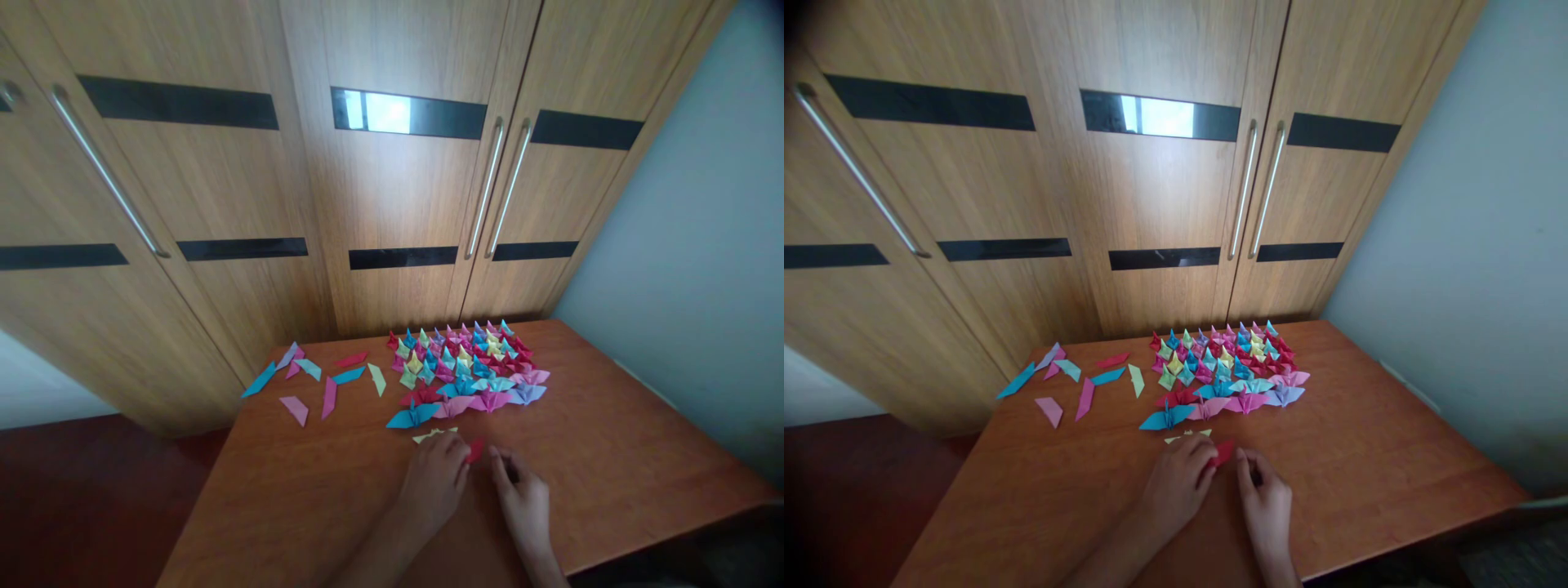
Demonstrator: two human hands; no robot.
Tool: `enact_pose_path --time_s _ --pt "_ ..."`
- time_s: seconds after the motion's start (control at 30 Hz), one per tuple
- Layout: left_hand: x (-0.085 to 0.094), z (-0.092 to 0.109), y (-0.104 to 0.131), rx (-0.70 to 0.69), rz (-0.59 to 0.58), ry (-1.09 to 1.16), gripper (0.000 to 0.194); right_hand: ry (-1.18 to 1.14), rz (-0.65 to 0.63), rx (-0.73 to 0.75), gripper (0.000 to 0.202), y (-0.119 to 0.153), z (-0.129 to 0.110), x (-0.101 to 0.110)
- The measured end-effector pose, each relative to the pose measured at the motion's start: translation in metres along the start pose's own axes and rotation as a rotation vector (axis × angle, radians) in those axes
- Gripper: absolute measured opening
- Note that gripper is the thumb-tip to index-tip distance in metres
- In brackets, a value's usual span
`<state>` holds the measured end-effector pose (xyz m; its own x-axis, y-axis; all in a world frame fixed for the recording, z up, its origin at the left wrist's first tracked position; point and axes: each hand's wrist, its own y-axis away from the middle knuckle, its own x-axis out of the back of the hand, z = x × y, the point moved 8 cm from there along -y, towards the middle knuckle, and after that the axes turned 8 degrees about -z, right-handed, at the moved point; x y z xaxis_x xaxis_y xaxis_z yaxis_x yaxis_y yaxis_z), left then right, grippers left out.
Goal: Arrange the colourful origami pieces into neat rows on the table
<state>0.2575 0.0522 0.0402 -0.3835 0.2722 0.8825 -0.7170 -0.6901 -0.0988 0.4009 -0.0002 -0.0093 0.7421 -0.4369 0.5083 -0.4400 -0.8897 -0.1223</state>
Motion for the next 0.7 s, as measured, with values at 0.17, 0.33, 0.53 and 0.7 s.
enact_pose_path --time_s 0.17,0.33,0.53,0.7 --pt "-0.023 0.013 -0.042 -0.027 -0.047 -0.105 0.018 0.047 0.057 -0.024 0.046 0.001 0.010 0.018" --pt "-0.037 0.020 -0.047 -0.092 -0.040 -0.135 0.027 0.034 0.043 -0.031 0.047 0.001 0.012 0.015" --pt "-0.055 0.030 -0.013 -0.143 -0.014 -0.141 0.042 0.039 0.052 -0.050 0.048 0.001 0.015 0.016" --pt "-0.062 0.034 -0.003 -0.152 -0.043 -0.127 0.053 0.051 0.000 -0.054 0.045 -0.001 0.016 0.010"
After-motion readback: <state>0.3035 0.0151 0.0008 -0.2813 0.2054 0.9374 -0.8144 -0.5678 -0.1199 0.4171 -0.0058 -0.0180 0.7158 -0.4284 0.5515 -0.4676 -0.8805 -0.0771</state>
